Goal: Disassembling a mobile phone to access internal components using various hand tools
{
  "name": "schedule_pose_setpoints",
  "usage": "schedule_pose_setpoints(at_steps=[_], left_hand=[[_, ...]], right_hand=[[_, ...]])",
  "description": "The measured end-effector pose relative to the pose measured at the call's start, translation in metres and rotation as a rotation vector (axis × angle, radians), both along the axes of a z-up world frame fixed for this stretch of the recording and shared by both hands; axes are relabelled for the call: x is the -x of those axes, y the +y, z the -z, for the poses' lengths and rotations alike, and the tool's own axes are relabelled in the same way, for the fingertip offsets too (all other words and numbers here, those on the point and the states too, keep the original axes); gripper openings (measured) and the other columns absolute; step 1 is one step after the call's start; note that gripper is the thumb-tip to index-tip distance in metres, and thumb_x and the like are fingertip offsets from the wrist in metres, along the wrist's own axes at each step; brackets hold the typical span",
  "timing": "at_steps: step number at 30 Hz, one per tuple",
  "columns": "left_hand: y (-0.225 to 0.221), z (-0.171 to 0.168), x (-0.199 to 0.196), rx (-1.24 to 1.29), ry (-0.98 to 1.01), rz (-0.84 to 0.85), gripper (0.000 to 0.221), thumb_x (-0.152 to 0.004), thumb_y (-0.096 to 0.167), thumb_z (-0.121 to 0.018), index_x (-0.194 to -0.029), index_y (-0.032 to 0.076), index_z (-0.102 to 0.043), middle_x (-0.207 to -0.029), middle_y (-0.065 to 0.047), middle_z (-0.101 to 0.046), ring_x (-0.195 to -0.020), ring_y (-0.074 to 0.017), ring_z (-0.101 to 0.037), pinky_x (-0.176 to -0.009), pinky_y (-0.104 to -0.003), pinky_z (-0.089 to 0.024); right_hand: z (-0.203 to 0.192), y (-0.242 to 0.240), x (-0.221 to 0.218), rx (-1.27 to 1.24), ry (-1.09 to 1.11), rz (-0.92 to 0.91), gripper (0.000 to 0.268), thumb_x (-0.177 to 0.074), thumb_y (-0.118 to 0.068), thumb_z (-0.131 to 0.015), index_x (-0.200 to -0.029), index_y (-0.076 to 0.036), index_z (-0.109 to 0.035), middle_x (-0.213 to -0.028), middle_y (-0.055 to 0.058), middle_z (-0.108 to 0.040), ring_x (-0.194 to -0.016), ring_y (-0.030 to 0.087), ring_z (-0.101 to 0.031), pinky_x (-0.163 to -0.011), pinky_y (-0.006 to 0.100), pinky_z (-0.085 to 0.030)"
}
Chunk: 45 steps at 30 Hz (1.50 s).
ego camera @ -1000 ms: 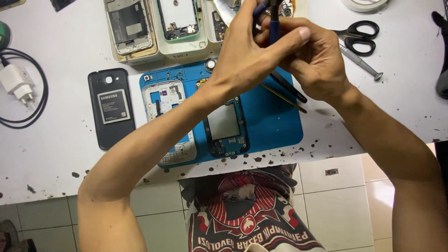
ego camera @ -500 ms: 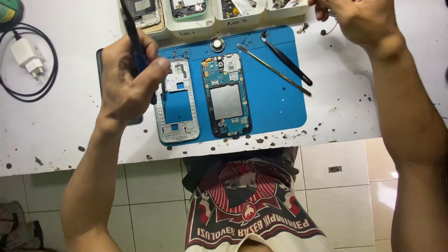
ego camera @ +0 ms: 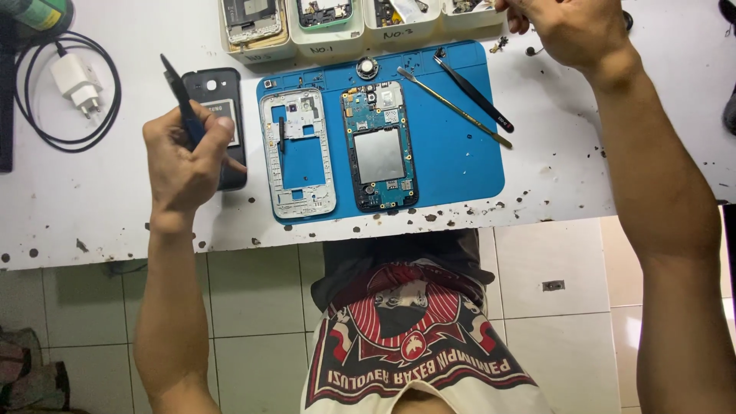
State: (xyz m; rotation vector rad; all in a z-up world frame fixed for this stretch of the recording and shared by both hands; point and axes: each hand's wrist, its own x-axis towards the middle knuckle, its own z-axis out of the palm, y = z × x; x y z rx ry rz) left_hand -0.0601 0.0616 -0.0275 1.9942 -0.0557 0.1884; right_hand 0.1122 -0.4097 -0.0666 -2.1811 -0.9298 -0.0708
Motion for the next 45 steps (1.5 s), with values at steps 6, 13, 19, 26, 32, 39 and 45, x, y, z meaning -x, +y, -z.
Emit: schedule_pose_setpoints(at_steps=[6, 13, 19, 26, 32, 39, 45], left_hand=[[0.059, 0.011, -0.005, -0.253, -0.072, -0.229, 0.024, -0.107, 0.015, -0.072, -0.102, 0.005, -0.05, -0.084, -0.009, -0.056, -0.067, -0.0178, -0.058, -0.059, -0.031, -0.053], [0.104, 0.017, -0.018, -0.509, -0.171, -0.294, 0.032, -0.104, 0.005, -0.078, -0.117, -0.002, -0.05, -0.096, -0.013, -0.057, -0.076, -0.0218, -0.052, -0.07, -0.035, -0.045], [0.119, 0.057, -0.024, -0.738, -0.288, -0.347, 0.027, -0.107, 0.003, -0.08, -0.117, -0.004, -0.056, -0.094, -0.016, -0.062, -0.068, -0.0234, -0.054, -0.067, -0.041, -0.05], [0.121, 0.065, -0.022, -0.889, -0.301, -0.384, 0.027, -0.106, 0.004, -0.082, -0.117, -0.004, -0.059, -0.09, -0.016, -0.059, -0.072, -0.0307, -0.055, -0.072, -0.048, -0.048], [0.113, 0.063, -0.023, -0.927, -0.327, -0.379, 0.026, -0.104, 0.003, -0.08, -0.116, -0.008, -0.059, -0.105, -0.023, -0.065, -0.091, -0.0397, -0.062, -0.075, -0.048, -0.051], [0.106, 0.06, -0.024, -0.94, -0.338, -0.391, 0.026, -0.102, 0.001, -0.079, -0.115, -0.008, -0.059, -0.106, -0.024, -0.064, -0.095, -0.0411, -0.06, -0.08, -0.05, -0.049], [0.11, 0.064, -0.025, -0.952, -0.344, -0.38, 0.023, -0.104, 0.002, -0.077, -0.118, -0.008, -0.062, -0.108, -0.023, -0.064, -0.096, -0.0382, -0.061, -0.079, -0.048, -0.051]], right_hand=[[-0.024, 0.018, 0.014, -0.065, 0.117, 0.017, 0.014, -0.126, -0.004, -0.057, -0.12, 0.006, -0.064, -0.105, 0.017, -0.066, -0.089, 0.024, -0.064, -0.077, 0.033, -0.054], [-0.02, 0.028, 0.01, 0.06, 0.126, 0.046, 0.016, -0.112, 0.0, -0.07, -0.125, 0.01, -0.071, -0.111, 0.02, -0.069, -0.095, 0.027, -0.064, -0.081, 0.034, -0.053], [-0.011, 0.02, 0.004, 0.128, 0.211, -0.021, 0.013, -0.103, -0.007, -0.078, -0.101, 0.005, -0.073, -0.088, 0.014, -0.068, -0.071, 0.019, -0.059, -0.06, 0.027, -0.047], [-0.008, 0.019, 0.001, 0.229, 0.306, -0.081, 0.022, -0.095, -0.015, -0.08, -0.082, 0.0, -0.071, -0.071, 0.008, -0.063, -0.061, 0.016, -0.056, -0.054, 0.026, -0.044], [-0.001, 0.018, -0.002, 0.248, 0.347, -0.073, 0.02, -0.093, -0.018, -0.081, -0.085, -0.001, -0.072, -0.076, 0.008, -0.065, -0.067, 0.016, -0.058, -0.059, 0.028, -0.046], [-0.001, 0.021, -0.001, 0.268, 0.345, -0.048, 0.019, -0.093, -0.02, -0.082, -0.089, -0.003, -0.073, -0.079, 0.007, -0.065, -0.069, 0.015, -0.057, -0.059, 0.027, -0.045], [-0.003, 0.025, -0.002, 0.266, 0.352, -0.038, 0.02, -0.094, -0.02, -0.082, -0.09, -0.003, -0.073, -0.081, 0.007, -0.067, -0.071, 0.015, -0.059, -0.059, 0.026, -0.047]])
